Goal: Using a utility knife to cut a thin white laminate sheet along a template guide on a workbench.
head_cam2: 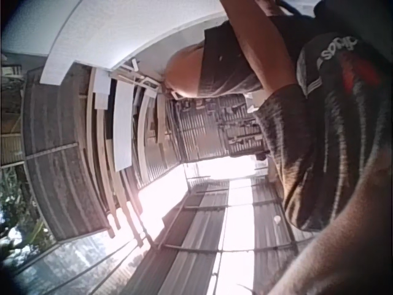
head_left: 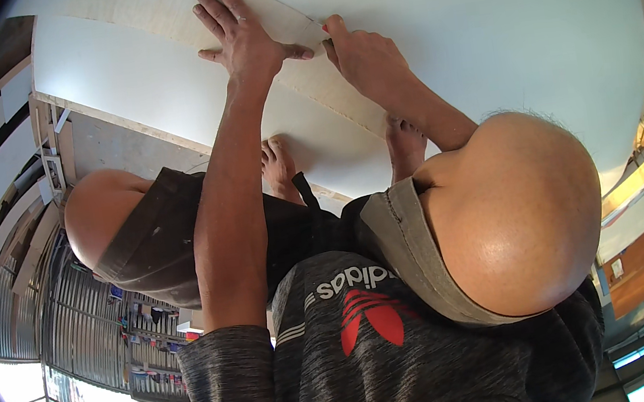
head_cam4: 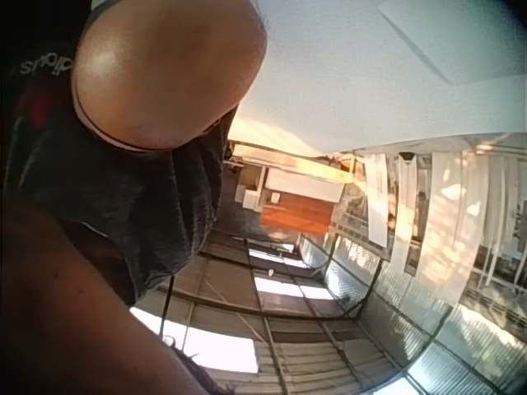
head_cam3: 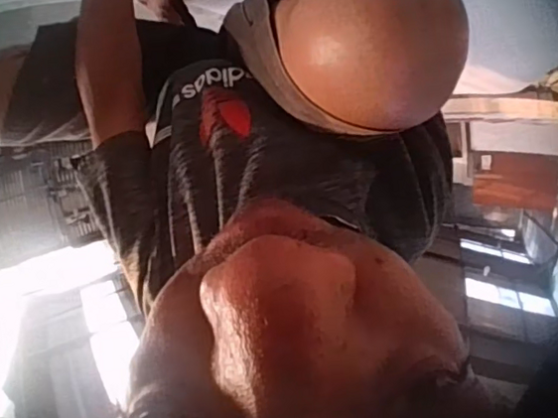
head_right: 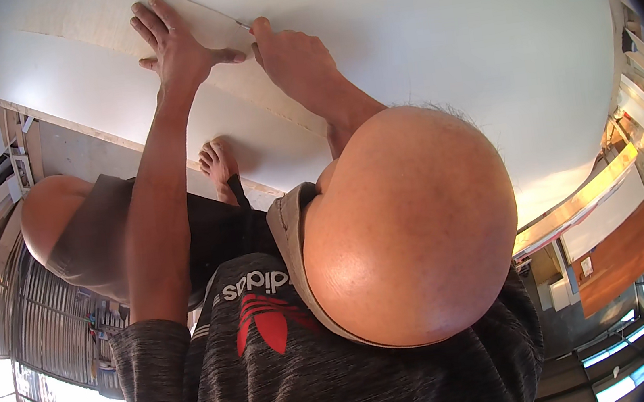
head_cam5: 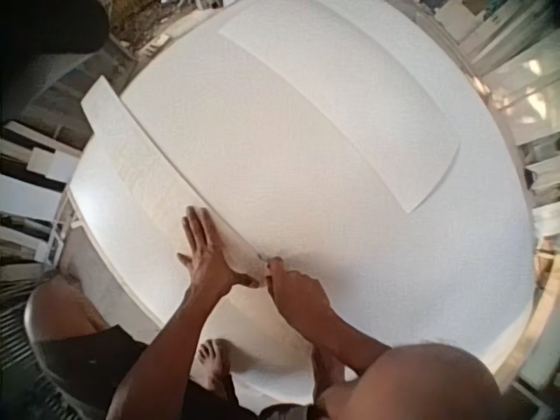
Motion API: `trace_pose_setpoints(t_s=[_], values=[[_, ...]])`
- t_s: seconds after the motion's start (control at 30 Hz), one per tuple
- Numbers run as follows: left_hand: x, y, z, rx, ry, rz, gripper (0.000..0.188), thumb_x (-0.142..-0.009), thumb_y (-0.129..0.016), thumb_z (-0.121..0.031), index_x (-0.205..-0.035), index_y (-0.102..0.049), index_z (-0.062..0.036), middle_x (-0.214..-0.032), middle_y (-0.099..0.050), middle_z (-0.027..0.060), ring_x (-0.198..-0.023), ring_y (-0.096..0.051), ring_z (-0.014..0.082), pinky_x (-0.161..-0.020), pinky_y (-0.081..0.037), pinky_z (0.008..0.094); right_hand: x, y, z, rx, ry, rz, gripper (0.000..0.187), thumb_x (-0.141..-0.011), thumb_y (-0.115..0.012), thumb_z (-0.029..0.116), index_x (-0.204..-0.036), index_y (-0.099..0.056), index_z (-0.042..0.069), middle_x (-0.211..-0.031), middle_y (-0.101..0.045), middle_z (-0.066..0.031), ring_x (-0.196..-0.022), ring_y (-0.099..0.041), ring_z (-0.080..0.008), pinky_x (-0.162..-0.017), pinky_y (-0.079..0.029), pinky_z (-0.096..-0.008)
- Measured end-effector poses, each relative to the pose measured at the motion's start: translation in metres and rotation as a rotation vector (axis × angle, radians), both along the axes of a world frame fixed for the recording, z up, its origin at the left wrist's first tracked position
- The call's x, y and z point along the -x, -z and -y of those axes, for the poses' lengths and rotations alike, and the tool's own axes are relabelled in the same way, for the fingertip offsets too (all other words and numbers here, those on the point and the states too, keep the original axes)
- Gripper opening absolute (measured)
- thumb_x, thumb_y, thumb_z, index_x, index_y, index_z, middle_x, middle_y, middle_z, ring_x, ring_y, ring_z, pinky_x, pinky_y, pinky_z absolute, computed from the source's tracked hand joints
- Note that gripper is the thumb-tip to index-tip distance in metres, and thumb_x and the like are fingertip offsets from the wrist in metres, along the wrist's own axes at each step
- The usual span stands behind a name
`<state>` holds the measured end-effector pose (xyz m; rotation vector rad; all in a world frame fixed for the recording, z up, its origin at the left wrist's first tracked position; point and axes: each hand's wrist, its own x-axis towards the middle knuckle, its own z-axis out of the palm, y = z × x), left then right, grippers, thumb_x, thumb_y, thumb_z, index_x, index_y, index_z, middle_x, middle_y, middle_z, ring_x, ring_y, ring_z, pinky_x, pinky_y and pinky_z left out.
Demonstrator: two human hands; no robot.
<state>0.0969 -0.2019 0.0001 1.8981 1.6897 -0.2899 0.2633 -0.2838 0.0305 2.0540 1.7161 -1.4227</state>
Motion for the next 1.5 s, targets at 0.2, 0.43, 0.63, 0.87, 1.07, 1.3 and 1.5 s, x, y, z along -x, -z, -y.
trace_pose_setpoints(t_s=[0.2,0.43,0.63,0.87,1.07,1.3,1.5], values=[[0.005,-0.001,0.002,-0.003,-0.009,0.017,0.179,-0.030,-0.104,-0.053,-0.162,0.005,0.0011,-0.169,0.012,0.0301,-0.157,0.008,0.0475,-0.104,-0.024,0.0862,-0.004,-0.001,-0.011,-0.161,-0.044,0.004,0.028,-0.105,-0.054,0.028,-0.120,-0.048,0.004,-0.076,-0.070,-0.0185,-0.073,-0.069,-0.0427,-0.068,-0.054,-0.0538],[0.007,-0.001,0.000,-0.004,-0.004,0.043,0.174,-0.036,-0.105,-0.047,-0.161,0.005,0.0034,-0.167,0.011,0.0330,-0.157,0.012,0.0480,-0.102,-0.022,0.0856,-0.013,-0.010,0.002,-0.157,0.051,0.014,0.026,-0.104,-0.056,0.027,-0.118,-0.049,0.006,-0.076,-0.070,-0.0197,-0.075,-0.069,-0.0428,-0.068,-0.054,-0.0537],[0.004,0.003,0.001,-0.016,0.003,0.016,0.179,-0.030,-0.104,-0.053,-0.162,0.004,0.0023,-0.168,0.012,0.0307,-0.157,0.008,0.0476,-0.102,-0.024,0.0873,-0.003,0.000,0.010,-0.133,0.004,0.001,0.029,-0.103,-0.054,0.025,-0.121,-0.052,0.002,-0.077,-0.072,-0.0190,-0.073,-0.072,-0.0385,-0.068,-0.057,-0.0512],[0.005,0.004,0.000,-0.024,0.021,0.026,0.182,-0.028,-0.104,-0.056,-0.162,0.005,0.0027,-0.168,0.011,0.0312,-0.157,0.009,0.0483,-0.100,-0.024,0.0881,-0.001,-0.001,0.007,-0.101,0.022,-0.005,0.029,-0.105,-0.052,0.025,-0.124,-0.049,0.003,-0.076,-0.071,-0.0181,-0.073,-0.071,-0.0397,-0.070,-0.055,-0.0532],[0.004,0.006,0.001,-0.008,0.024,0.015,0.181,-0.030,-0.104,-0.055,-0.161,0.006,0.0041,-0.167,0.012,0.0343,-0.156,0.010,0.0493,-0.100,-0.024,0.0880,-0.001,0.001,0.013,-0.099,0.021,0.001,0.027,-0.105,-0.051,0.023,-0.122,-0.049,0.002,-0.080,-0.072,-0.0188,-0.078,-0.072,-0.0389,-0.072,-0.056,-0.0516],[0.009,0.006,0.001,-0.029,0.029,0.038,0.179,-0.031,-0.103,-0.055,-0.161,0.005,0.0056,-0.166,0.012,0.0353,-0.156,0.012,0.0499,-0.100,-0.021,0.0887,-0.015,-0.007,0.041,0.031,0.056,0.006,0.027,-0.106,-0.050,0.024,-0.125,-0.047,0.004,-0.075,-0.069,-0.0176,-0.073,-0.069,-0.0398,-0.069,-0.053,-0.0546],[0.003,0.007,0.002,-0.021,0.023,0.044,0.180,-0.030,-0.103,-0.054,-0.161,0.005,0.0051,-0.167,0.012,0.0347,-0.156,0.011,0.0495,-0.100,-0.020,0.0888,-0.023,-0.002,0.051,-0.021,0.058,0.015,0.027,-0.106,-0.051,0.025,-0.123,-0.046,0.004,-0.075,-0.069,-0.0183,-0.073,-0.068,-0.0407,-0.067,-0.052,-0.0540]])
